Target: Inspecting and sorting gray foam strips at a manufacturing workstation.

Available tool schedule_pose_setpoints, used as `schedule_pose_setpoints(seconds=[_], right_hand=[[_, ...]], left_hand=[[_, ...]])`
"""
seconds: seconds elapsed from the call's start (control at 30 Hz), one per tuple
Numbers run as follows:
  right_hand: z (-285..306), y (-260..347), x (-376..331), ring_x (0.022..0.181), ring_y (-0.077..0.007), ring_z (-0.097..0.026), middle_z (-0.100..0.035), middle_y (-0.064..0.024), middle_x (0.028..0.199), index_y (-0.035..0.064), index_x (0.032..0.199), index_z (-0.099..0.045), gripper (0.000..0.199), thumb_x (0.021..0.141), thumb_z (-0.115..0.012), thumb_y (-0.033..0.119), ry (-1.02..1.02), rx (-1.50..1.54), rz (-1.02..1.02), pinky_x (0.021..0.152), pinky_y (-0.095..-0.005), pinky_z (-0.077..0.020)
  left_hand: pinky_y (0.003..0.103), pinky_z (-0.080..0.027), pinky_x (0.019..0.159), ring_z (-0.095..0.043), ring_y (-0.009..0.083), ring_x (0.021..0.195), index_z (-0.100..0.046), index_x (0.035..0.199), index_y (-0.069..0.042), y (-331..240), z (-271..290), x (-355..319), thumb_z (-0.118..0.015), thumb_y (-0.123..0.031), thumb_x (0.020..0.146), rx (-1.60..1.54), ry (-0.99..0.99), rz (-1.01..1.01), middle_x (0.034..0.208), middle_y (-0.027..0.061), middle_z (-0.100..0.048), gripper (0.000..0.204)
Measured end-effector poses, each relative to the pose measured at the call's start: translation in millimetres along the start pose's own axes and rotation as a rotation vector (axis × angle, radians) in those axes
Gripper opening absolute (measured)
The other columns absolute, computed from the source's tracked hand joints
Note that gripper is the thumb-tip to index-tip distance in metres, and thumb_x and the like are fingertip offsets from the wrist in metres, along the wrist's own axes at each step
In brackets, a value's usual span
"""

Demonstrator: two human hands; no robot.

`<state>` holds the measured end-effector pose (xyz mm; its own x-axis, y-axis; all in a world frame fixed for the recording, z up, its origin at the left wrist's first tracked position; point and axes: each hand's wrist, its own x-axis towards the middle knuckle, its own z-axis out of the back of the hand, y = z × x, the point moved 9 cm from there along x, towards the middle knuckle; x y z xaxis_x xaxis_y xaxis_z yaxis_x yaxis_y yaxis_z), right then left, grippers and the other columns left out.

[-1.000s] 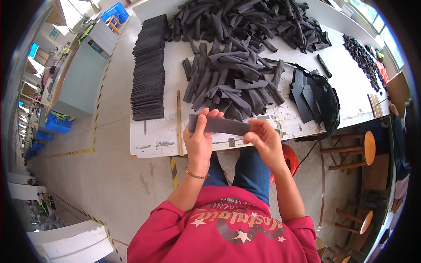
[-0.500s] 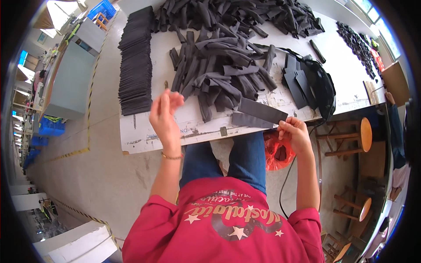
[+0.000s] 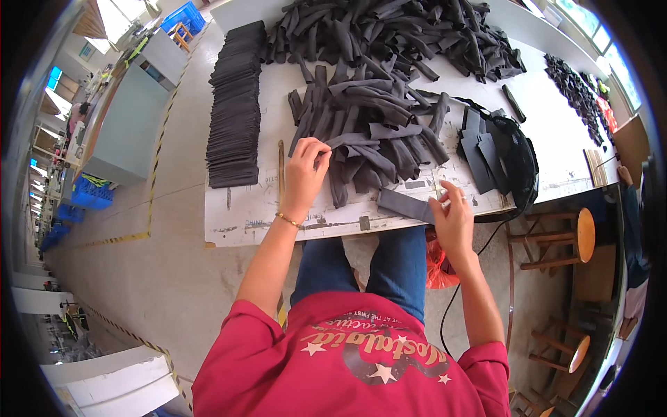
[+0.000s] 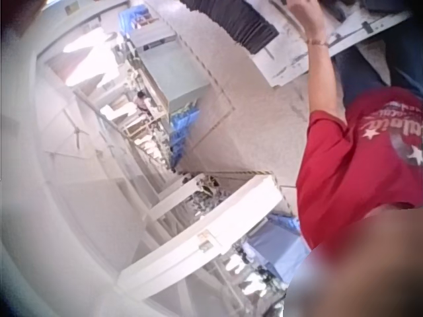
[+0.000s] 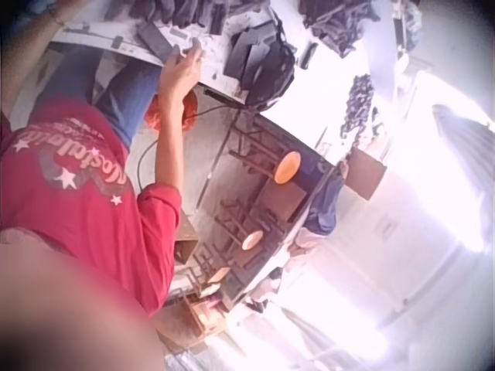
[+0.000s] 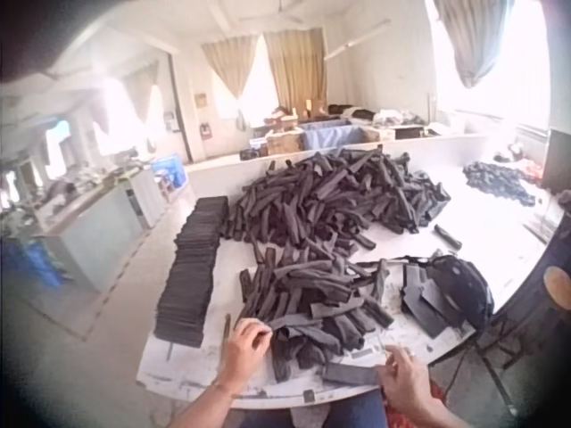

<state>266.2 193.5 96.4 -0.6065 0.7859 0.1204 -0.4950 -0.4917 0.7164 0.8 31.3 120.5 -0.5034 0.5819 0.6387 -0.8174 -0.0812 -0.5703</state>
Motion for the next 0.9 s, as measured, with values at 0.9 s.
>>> schedule_pose_setpoints(seconds=[0.9], right_hand=[[-32.7, 72.5, -12.3, 0.065, -0.0166, -0.060, -0.066, -0.0105, 0.075, -0.0022, 0.110, -0.064, 0.019, 0.093, -0.057, 0.004, 0.129, 0.470, 0.179, 0.063, -0.0294, -0.0489]], left_hand=[[0.028, -0.056, 0.066, -0.067, 0.0177, 0.066, -0.063, 0.099, 0.001, -18.0, 38.8, 9.2, -0.057, -0.015, 0.098, -0.781, -0.210, 0.435, 0.087, 0.0108, -0.070, 0.017]])
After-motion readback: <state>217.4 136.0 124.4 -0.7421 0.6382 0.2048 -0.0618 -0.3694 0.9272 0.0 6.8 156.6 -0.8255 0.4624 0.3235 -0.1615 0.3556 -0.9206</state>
